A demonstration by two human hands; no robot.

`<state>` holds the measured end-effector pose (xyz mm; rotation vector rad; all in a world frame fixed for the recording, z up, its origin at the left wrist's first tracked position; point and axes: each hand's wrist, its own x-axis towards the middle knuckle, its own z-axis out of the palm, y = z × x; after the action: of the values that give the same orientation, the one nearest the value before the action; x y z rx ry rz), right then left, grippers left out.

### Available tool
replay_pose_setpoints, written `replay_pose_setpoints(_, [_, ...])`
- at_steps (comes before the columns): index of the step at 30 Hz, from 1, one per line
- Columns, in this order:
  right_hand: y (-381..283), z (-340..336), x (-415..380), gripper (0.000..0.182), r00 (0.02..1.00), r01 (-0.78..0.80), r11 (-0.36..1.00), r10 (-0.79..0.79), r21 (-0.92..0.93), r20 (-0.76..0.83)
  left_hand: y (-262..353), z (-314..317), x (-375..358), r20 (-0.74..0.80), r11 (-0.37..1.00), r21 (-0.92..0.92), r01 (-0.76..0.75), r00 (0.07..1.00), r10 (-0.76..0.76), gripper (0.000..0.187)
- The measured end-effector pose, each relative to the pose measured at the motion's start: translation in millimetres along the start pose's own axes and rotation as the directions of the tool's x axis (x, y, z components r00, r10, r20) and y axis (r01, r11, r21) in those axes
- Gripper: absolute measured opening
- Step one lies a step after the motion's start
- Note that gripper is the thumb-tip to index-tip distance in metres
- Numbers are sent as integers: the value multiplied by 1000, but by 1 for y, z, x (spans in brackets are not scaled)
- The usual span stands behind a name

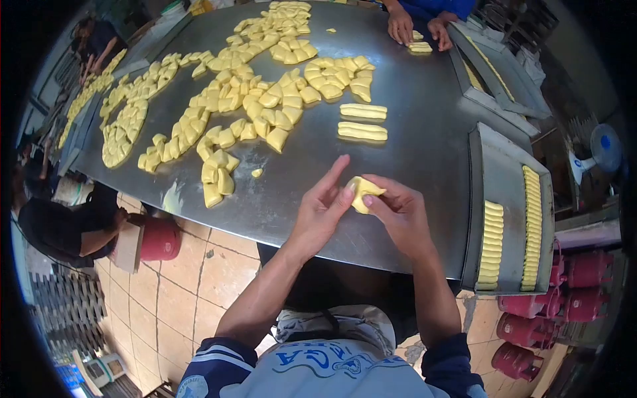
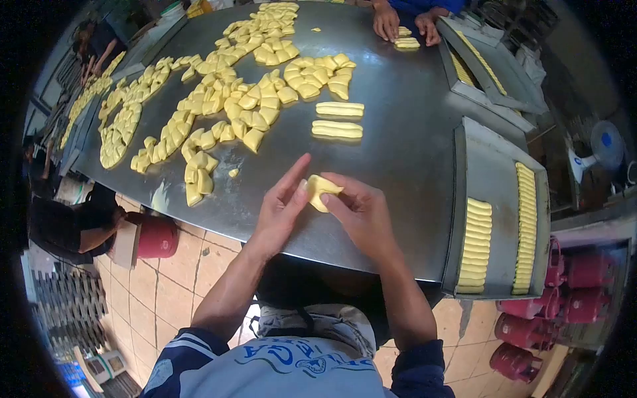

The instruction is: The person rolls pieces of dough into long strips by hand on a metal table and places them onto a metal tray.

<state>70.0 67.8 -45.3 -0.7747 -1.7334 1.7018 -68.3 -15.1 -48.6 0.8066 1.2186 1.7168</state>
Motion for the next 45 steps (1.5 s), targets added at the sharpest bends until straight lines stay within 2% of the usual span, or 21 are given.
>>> replay_pose_setpoints(3, [2, 3, 2, 33, 998, -58, 994, 54, 89, 42, -7, -16, 2, 186, 990, 57, 132, 972, -140, 40])
replay_pose_setpoints(5, [10, 1, 6, 31, 992, -121, 993, 121, 1, 38, -13, -25, 2, 121, 982, -37, 184, 976, -179, 40])
replay_pose_setpoints(9, [-1, 5, 11, 26, 989, -146, 967, 136, 209, 65, -12, -34, 7, 124, 885, -332, 327, 945, -303, 38])
replay_pose_setpoints(11, [0, 9, 12, 25, 990, -141, 960, 136, 240, 40, -15, -36, 7, 119, 905, -288, 313, 949, -291, 38])
replay_pose_setpoints(14, [9, 14, 12, 27, 1000, -10, 999, 9, -42, -17, -16, -37, 7, 90, 935, -180, 305, 952, -293, 40])
replay_pose_setpoints(15, [7, 13, 13, 28, 997, -66, 997, 67, 26, -35, -16, -36, 8, 76, 944, -138, 301, 953, -293, 41])
replay_pose_setpoints(17, [-2, 10, 12, 30, 981, -174, 970, 187, 168, -60, -17, -37, 9, 108, 877, -337, 344, 939, -327, 42])
replay_pose_setpoints(21, [-2, -1, 7, 27, 1000, -28, 999, 28, 35, 8, -13, -30, 7, 184, 799, -443, 408, 913, -364, 46])
replay_pose_setpoints(23, [-1, -8, 4, 23, 999, 22, 996, -24, -90, -26, -14, -21, 4, 160, 912, -265, 314, 947, -279, 43])
replay_pose_setpoints(25, [-13, -21, 3, 20, 993, -99, 990, 105, -100, 48, -10, -18, 3, 157, 980, 19, 197, 968, -198, 38])
replay_pose_setpoints(27, [-25, -30, 5, 17, 978, -156, 980, 170, -126, 117, 4, -13, 4, 185, 921, 385, 53, 974, -133, 31])
replay_pose_setpoints(30, [-42, -40, 10, 14, 948, -209, 964, 240, -162, 211, 17, -6, 4, 306, 812, 515, -275, 944, 126, 20])
replay_pose_setpoints(33, [-57, -45, 25, 19, 868, -350, 925, 379, -145, 320, 18, -3, 4, 243, 911, 403, -85, 970, -17, 22])
replay_pose_setpoints(35, [-54, -47, 40, 28, 806, -430, 896, 437, -111, 399, 19, -6, 12, 182, 915, 369, 162, 953, -243, 22])
replay_pose_setpoints(37, [-29, -46, 58, 40, 750, -424, 836, 540, -348, 381, 4, -9, 23, 141, 878, 264, 398, 885, -444, 25])
replay_pose_setpoints(38, [-17, -45, 60, 46, 719, -414, 785, 592, -461, 364, -24, -17, 26, 168, 891, 274, 362, 894, -415, 39])
replay_pose_setpoints(39, [-14, -38, 57, 53, 756, -355, 726, 594, -589, 276, -24, -15, 22, 93, 819, 516, 252, 934, -345, 42])
replay_pose_setpoints(41, [-8, -27, 50, 65, 816, -258, 539, 566, -802, 118, -18, -11, 17, 30, 464, 884, 52, 985, -168, 50])
replay_pose_setpoints(42, [3, -35, 46, 73, 862, -235, 467, 506, -853, 39, -20, -15, 13, -50, 328, 940, 88, 991, -122, 56])
replay_pose_setpoints(44, [23, -57, 38, 91, 939, -202, 305, 330, -931, -96, -30, -30, 8, 60, 110, 992, -67, 996, 67, 57])
replay_pose_setpoints(45, [21, -61, 39, 95, 929, -217, 316, 356, -924, -96, -34, -36, 8, 136, -11, 991, -136, 978, 159, 58])
